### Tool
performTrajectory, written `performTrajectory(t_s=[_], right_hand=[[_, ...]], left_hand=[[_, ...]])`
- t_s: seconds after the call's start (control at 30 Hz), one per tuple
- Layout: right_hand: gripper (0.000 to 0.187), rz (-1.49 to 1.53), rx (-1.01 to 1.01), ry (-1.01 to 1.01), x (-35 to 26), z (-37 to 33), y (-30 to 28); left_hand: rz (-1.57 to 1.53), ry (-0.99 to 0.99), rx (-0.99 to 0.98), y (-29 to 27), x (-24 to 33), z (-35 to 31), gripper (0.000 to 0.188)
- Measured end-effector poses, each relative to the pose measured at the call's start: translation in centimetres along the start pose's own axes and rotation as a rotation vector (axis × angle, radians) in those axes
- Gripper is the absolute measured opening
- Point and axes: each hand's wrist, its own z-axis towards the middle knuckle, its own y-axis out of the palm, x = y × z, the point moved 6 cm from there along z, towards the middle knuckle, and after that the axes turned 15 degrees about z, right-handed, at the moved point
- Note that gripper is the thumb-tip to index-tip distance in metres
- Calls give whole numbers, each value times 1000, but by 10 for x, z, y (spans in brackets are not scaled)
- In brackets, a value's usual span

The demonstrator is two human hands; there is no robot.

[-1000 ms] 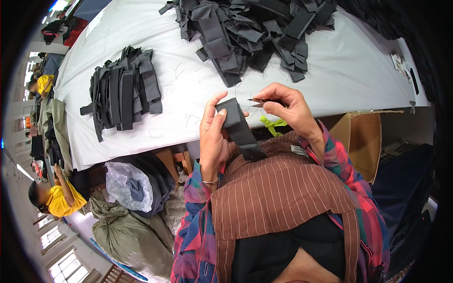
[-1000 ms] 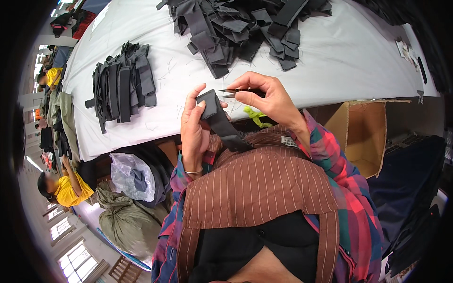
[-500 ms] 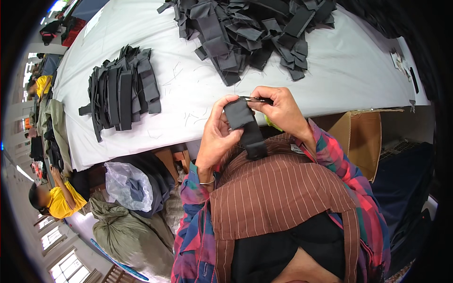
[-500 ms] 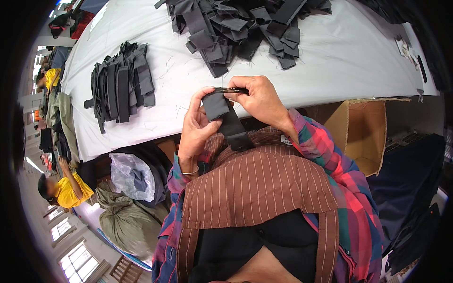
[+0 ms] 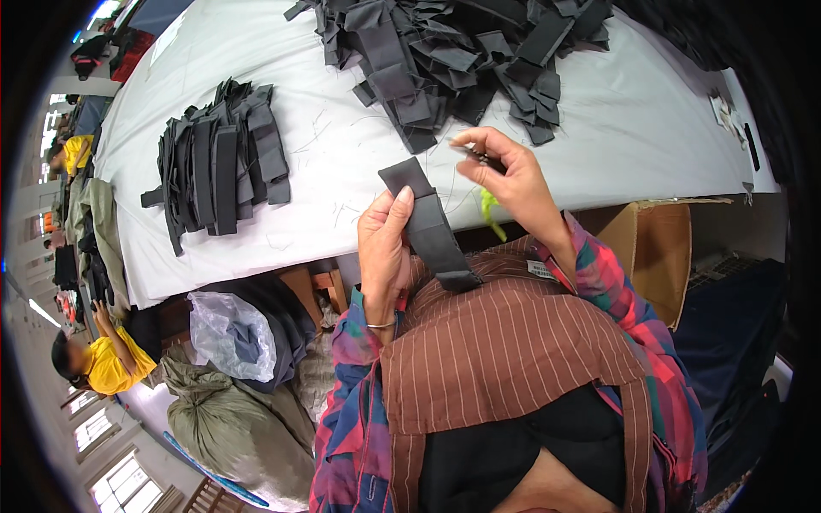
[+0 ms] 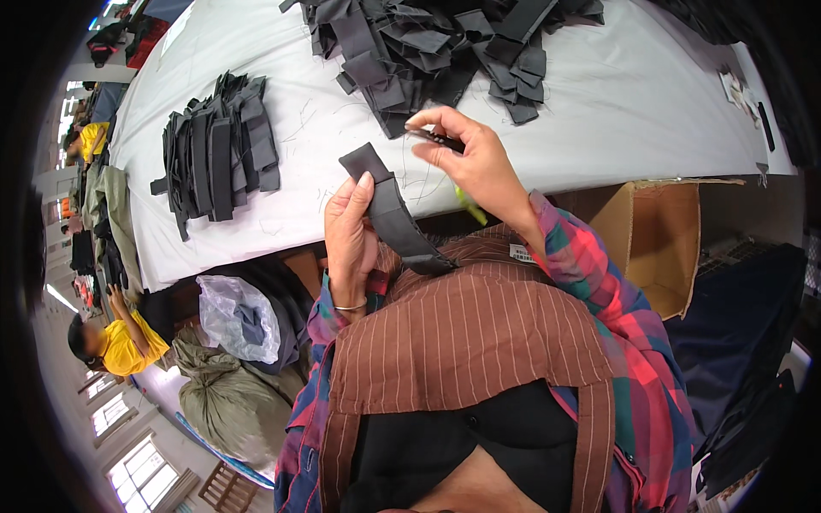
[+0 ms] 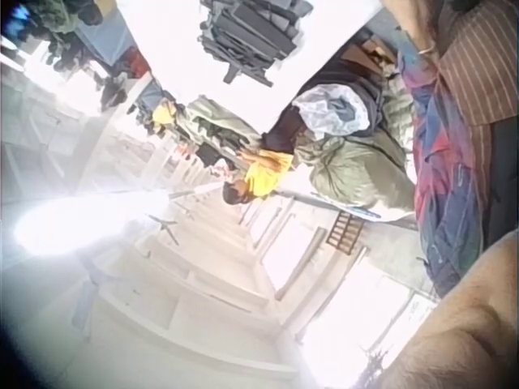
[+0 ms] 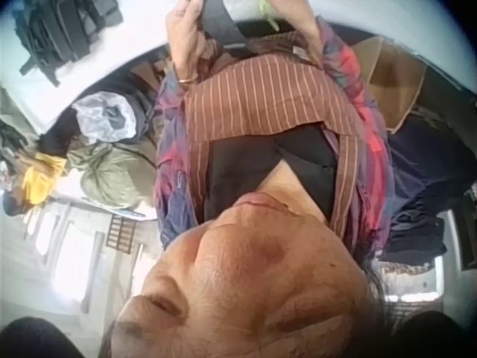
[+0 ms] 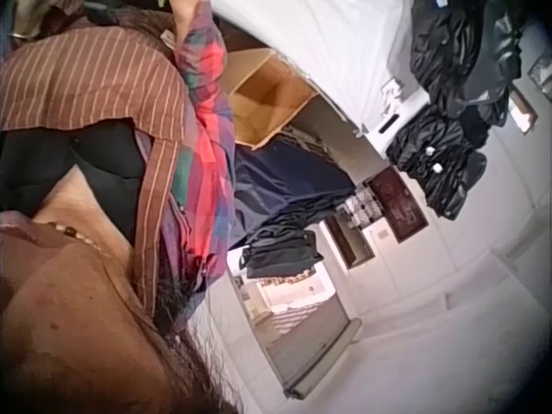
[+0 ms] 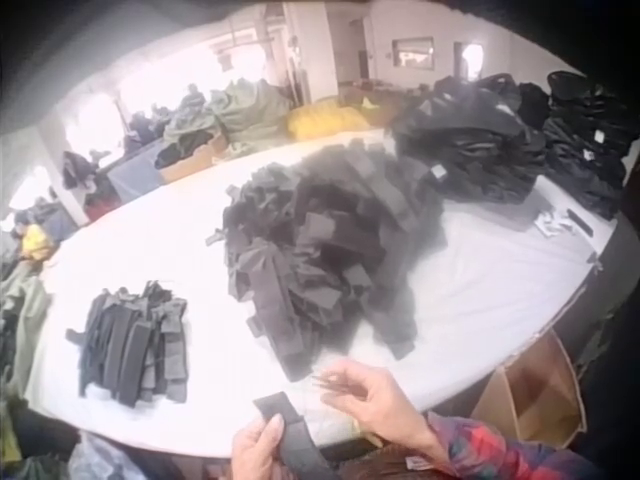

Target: The person is trimming excess threads or fabric from black textile strips using thread snippers at a workbench.

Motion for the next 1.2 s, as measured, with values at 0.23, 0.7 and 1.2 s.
performTrajectory(t_s=[0.23,0.7,1.2], right_hand=[[19,-264,-103,-136,-2,-19,-1],[13,-587,-163,-324,-17,-21,9],[29,-966,-171,-529,-39,-24,39]], left_hand=[[-58,-36,50,-4,-8,2,27],[-86,-129,64,-3,-14,0,24],[-310,-159,212,0,-19,5,22]])
